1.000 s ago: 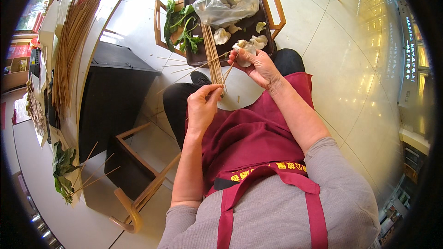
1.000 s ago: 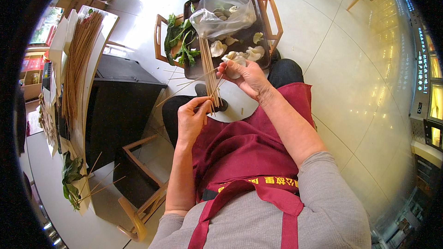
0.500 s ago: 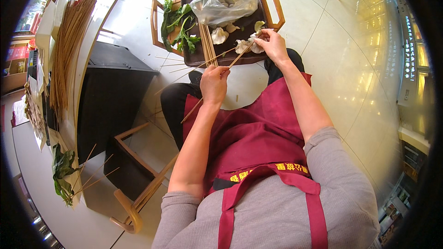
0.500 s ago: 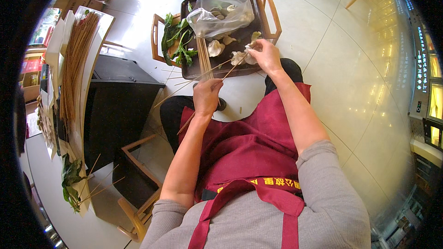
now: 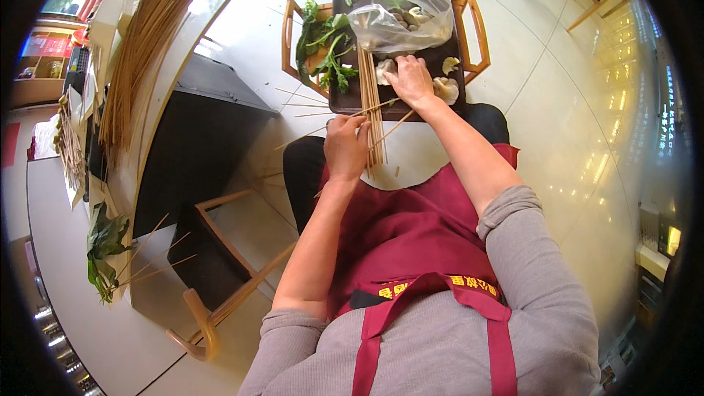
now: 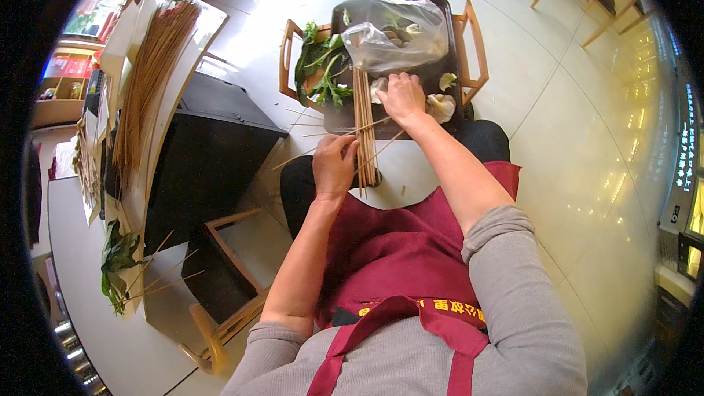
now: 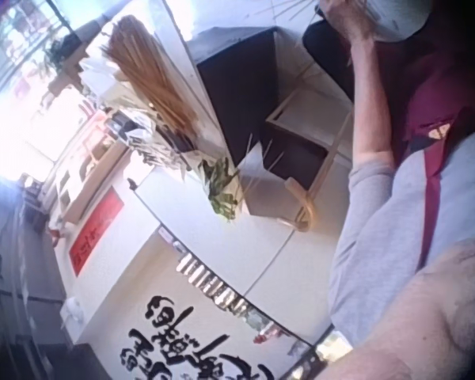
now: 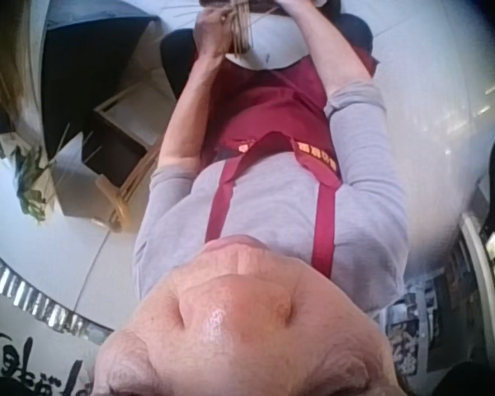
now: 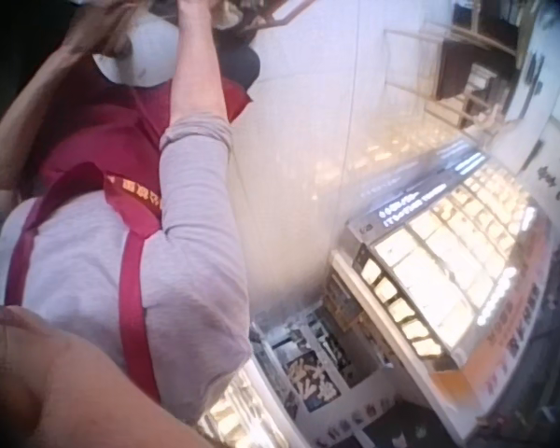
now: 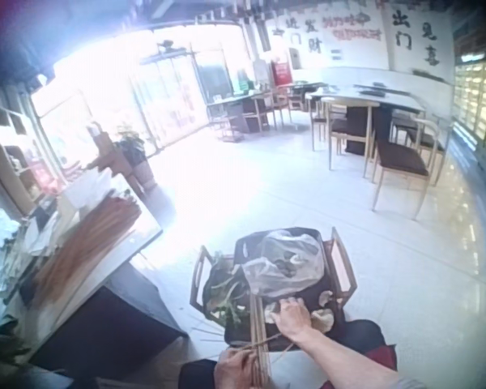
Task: The person sits at a table and threads white mushrooms onto wooden skewers one by one. They pick up mushrooms from a tray, align them, and slide them onto the skewers, then place the completed skewers into a container.
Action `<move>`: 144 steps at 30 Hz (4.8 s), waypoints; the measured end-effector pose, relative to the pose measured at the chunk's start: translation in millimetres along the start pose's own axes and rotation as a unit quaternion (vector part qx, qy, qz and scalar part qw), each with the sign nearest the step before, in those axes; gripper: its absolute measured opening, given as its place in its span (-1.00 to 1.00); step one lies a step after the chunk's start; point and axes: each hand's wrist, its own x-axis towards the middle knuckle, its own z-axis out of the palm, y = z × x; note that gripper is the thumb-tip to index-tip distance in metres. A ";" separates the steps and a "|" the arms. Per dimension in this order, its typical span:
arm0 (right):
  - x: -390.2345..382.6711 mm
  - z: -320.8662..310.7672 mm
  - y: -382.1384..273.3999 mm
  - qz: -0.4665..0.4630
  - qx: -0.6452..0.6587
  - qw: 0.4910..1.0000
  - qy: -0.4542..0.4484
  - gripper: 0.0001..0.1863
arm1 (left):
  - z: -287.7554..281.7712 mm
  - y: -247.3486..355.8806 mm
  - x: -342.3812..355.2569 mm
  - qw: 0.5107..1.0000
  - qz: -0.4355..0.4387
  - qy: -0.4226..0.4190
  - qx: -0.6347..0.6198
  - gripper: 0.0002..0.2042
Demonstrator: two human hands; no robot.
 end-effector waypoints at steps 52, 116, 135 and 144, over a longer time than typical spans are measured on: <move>-8.7 -13.7 25.7 -0.030 0.106 0.991 0.075 -0.72 | 22.1 -15.1 88.8 0.965 -0.172 0.116 -0.159 -0.72; 21.2 -36.4 32.9 0.093 0.160 0.958 -0.220 -0.55 | -87.8 26.2 -14.2 0.896 -0.260 -0.167 -0.319 -0.76; 22.7 -56.1 22.5 0.117 0.236 0.942 -0.208 -0.55 | -77.8 15.9 -19.2 0.915 -0.230 -0.151 -0.296 -0.76; 9.8 -79.5 28.2 0.129 0.461 0.842 -0.250 -0.62 | -87.6 28.5 -21.5 0.908 -0.230 -0.144 -0.320 -0.81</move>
